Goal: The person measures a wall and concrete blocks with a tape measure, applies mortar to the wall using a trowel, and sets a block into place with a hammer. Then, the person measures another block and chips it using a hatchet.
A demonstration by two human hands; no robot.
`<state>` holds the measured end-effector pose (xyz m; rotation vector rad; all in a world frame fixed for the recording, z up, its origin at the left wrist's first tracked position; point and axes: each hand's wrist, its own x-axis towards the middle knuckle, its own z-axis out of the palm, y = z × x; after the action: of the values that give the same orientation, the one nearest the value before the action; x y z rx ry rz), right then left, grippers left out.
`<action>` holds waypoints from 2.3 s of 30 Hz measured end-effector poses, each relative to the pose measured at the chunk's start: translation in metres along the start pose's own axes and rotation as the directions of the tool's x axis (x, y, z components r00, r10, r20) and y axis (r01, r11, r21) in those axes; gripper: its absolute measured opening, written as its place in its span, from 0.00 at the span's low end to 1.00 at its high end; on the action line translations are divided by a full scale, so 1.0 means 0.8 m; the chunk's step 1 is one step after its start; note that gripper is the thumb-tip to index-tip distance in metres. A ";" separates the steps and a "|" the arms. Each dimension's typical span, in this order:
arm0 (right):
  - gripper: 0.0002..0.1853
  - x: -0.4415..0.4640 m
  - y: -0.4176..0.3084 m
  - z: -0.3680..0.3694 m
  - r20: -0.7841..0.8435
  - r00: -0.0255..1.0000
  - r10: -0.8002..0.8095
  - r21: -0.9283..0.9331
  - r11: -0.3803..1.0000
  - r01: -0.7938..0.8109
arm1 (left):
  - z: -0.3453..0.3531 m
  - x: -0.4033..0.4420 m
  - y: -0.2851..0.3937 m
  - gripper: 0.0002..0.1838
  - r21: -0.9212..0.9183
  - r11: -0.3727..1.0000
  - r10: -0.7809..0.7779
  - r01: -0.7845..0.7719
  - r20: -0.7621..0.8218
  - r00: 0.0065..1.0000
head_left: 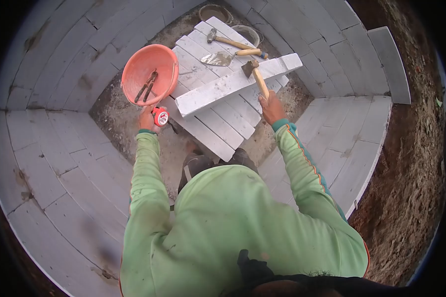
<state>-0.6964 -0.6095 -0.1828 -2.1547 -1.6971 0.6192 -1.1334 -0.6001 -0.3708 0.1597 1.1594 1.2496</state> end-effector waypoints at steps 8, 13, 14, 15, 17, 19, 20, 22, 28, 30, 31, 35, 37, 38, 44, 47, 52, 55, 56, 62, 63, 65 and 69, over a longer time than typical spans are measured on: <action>0.19 -0.008 -0.006 0.016 -0.093 0.993 -0.072 0.139 0.987 0.085 | 0.068 -0.015 -0.007 0.18 0.211 0.975 0.065 -0.062 -0.008 0.998; 0.19 -0.008 -0.032 -0.004 -0.078 0.996 -0.050 0.148 0.987 0.062 | 0.048 -0.050 -0.006 0.36 0.282 0.959 -0.004 -0.018 0.076 0.997; 0.20 -0.009 -0.029 0.004 -0.122 0.990 -0.066 0.173 0.981 0.087 | 0.050 -0.064 -0.008 0.41 0.317 0.948 -0.008 -0.014 0.069 0.998; 0.20 -0.011 -0.020 0.018 -0.164 0.983 -0.078 0.197 0.974 0.110 | 0.050 -0.076 -0.010 0.45 0.353 0.936 -0.013 -0.009 0.060 0.998; 0.20 -0.014 -0.002 0.032 -0.127 0.991 -0.038 0.173 0.983 0.060 | 0.046 -0.088 -0.025 0.53 0.407 0.913 -0.025 -0.015 0.095 0.995; 0.20 0.010 0.000 0.025 0.025 0.999 0.044 0.059 0.997 -0.046 | 0.053 -0.093 -0.034 0.52 0.498 0.864 0.015 -0.074 0.122 0.992; 0.20 0.014 -0.008 0.018 -0.022 1.000 0.007 0.098 0.995 -0.005 | 0.061 -0.096 -0.036 0.50 0.528 0.847 0.011 -0.062 0.099 0.995; 0.20 -0.009 -0.037 0.002 -0.075 0.996 -0.049 0.160 0.985 0.061 | 0.070 -0.095 -0.045 0.46 0.590 0.790 0.118 -0.163 0.114 0.986; 0.20 0.000 0.003 0.034 -0.051 0.999 -0.003 0.055 0.998 0.006 | 0.084 -0.098 -0.031 0.39 0.644 0.747 0.065 -0.162 0.171 0.983; 0.20 -0.013 -0.021 0.008 -0.092 0.995 -0.031 0.153 0.987 0.045 | 0.089 -0.105 -0.021 0.36 0.708 0.672 0.124 -0.216 0.180 0.976; 0.20 -0.029 -0.032 0.000 -0.098 0.995 -0.031 0.201 0.978 0.050 | 0.082 -0.105 -0.028 0.36 0.696 0.693 0.100 -0.188 0.166 0.981; 0.21 -0.037 0.029 0.041 -0.171 0.982 -0.074 0.141 0.985 0.099 | 0.072 -0.088 -0.032 0.38 0.703 0.695 0.030 -0.150 0.179 0.983; 0.20 -0.025 0.024 0.026 -0.040 0.999 -0.020 0.073 0.997 0.023 | 0.070 -0.079 -0.029 0.41 0.739 0.652 0.038 -0.169 0.191 0.981; 0.20 -0.019 0.019 0.021 -0.071 0.997 -0.034 0.121 0.992 0.042 | 0.068 -0.067 -0.034 0.41 0.755 0.630 0.066 -0.183 0.183 0.981; 0.19 -0.050 0.039 0.035 -0.171 0.981 -0.090 0.171 0.978 0.120 | 0.059 -0.071 -0.045 0.43 0.745 0.644 0.086 -0.174 0.156 0.984; 0.18 -0.029 0.024 0.022 -0.122 0.992 -0.044 0.138 0.989 0.061 | 0.076 -0.071 -0.027 0.48 0.813 0.546 0.116 -0.201 0.165 0.979; 0.17 -0.049 0.031 0.035 -0.259 0.959 -0.118 0.212 0.962 0.175 | 0.066 -0.079 -0.037 0.52 0.803 0.571 0.120 -0.169 0.122 0.985; 0.18 -0.029 0.034 0.022 -0.022 1.000 -0.013 0.089 0.996 0.015 | 0.074 -0.075 -0.027 0.53 0.825 0.536 0.128 -0.179 0.130 0.983; 0.18 -0.020 0.027 0.019 -0.059 0.998 -0.018 0.143 0.989 0.027 | 0.076 -0.072 -0.027 0.53 0.831 0.517 0.171 -0.205 0.135 0.976; 0.19 -0.031 0.033 0.032 -0.136 0.990 -0.031 0.177 0.983 0.055 | 0.073 -0.086 -0.030 0.51 0.853 0.477 0.192 -0.213 0.135 0.972; 0.19 -0.022 0.036 0.021 -0.050 0.999 -0.012 0.150 0.989 0.019 | 0.075 -0.083 -0.029 0.51 0.856 0.465 0.204 -0.227 0.146 0.968; 0.19 -0.001 0.030 0.010 -0.018 1.000 -0.016 0.174 0.985 0.019 | 0.079 -0.075 -0.029 0.52 0.873 0.424 0.260 -0.243 0.140 0.955; 0.20 -0.025 -0.017 0.005 -0.119 0.993 -0.006 0.224 0.974 0.032 | 0.064 -0.073 -0.046 0.53 0.825 0.537 0.199 -0.176 0.079 0.977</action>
<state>-0.7139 -0.6260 -0.1763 -1.9734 -1.5065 0.6339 -1.0632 -0.6365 -0.3365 1.0191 1.7285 0.7680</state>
